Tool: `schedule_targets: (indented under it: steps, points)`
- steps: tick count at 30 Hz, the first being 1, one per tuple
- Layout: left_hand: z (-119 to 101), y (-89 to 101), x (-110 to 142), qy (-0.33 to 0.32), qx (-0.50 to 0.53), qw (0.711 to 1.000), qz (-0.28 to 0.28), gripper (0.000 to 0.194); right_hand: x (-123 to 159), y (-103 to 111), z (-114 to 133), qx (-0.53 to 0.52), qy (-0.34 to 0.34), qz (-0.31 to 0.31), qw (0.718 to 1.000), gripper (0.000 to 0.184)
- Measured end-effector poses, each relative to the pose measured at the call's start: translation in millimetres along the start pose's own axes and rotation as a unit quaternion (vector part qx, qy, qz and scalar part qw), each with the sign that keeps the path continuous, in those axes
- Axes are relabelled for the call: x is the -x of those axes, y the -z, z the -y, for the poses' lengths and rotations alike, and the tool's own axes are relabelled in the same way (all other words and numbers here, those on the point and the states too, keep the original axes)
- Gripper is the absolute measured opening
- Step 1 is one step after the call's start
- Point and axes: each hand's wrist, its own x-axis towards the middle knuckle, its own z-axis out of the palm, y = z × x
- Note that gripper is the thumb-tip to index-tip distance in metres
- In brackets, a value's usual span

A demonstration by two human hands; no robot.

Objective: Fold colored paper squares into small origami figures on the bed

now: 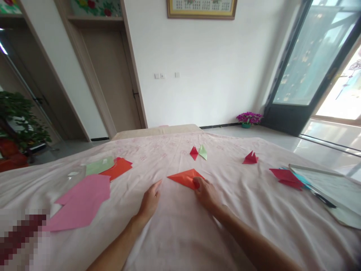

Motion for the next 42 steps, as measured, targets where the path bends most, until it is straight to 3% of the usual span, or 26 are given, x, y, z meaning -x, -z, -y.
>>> schedule_targets:
  steps: [5, 9, 11, 15, 17, 20, 23, 27, 33, 39, 42]
  points:
    - [2, 10.1, 26, 0.030, 0.079, 0.996, -0.020, 0.050, 22, -17, 32, -0.096, 0.081, 0.052, 0.991, 0.051]
    - [-7, 11.0, 42, 0.029, 0.103, 0.994, -0.035, 0.061, 32, -27, 51, -0.140, 0.145, 0.104, 0.974, 0.051]
    - [-16, 8.2, 45, 0.016, 0.068, 0.997, -0.046, 0.073, 30, -30, 55, -0.141, 0.138, 0.093, 0.976, 0.053]
    - [-40, -4.6, 44, 0.009, -0.038, 0.999, -0.037, 0.099, 13, -26, 52, -0.098, 0.077, 0.014, 0.992, 0.062]
    - [-49, -13.1, 39, 0.015, -0.076, 0.996, -0.038, 0.098, 1, -23, 49, -0.071, 0.063, -0.007, 0.995, 0.070]
    - [-53, -22.8, 30, 0.022, -0.070, 0.994, -0.079, 0.087, -18, -24, 47, -0.053, 0.064, 0.013, 0.996, 0.073]
    - [-45, -21.9, 20, 0.043, 0.049, 0.991, -0.118, 0.080, -34, -30, 47, -0.060, 0.047, 0.030, 0.997, 0.056]
    - [-21, -3.4, 10, 0.081, 0.167, 0.973, -0.136, 0.070, -47, -37, 46, -0.106, -0.017, 0.020, 0.994, 0.027]
    - [1, 23.5, 5, 0.139, 0.294, 0.938, -0.121, 0.056, -53, -34, 46, -0.282, -0.057, 0.019, 0.957, 0.037]
    - [6, 26.0, 8, 0.156, 0.365, 0.906, -0.148, 0.057, -31, -20, 55, -0.412, -0.023, 0.014, 0.911, 0.037]
    - [10, 26.4, 9, 0.144, 0.351, 0.907, -0.185, 0.057, -16, -22, 59, -0.438, 0.003, 0.032, 0.899, 0.050]
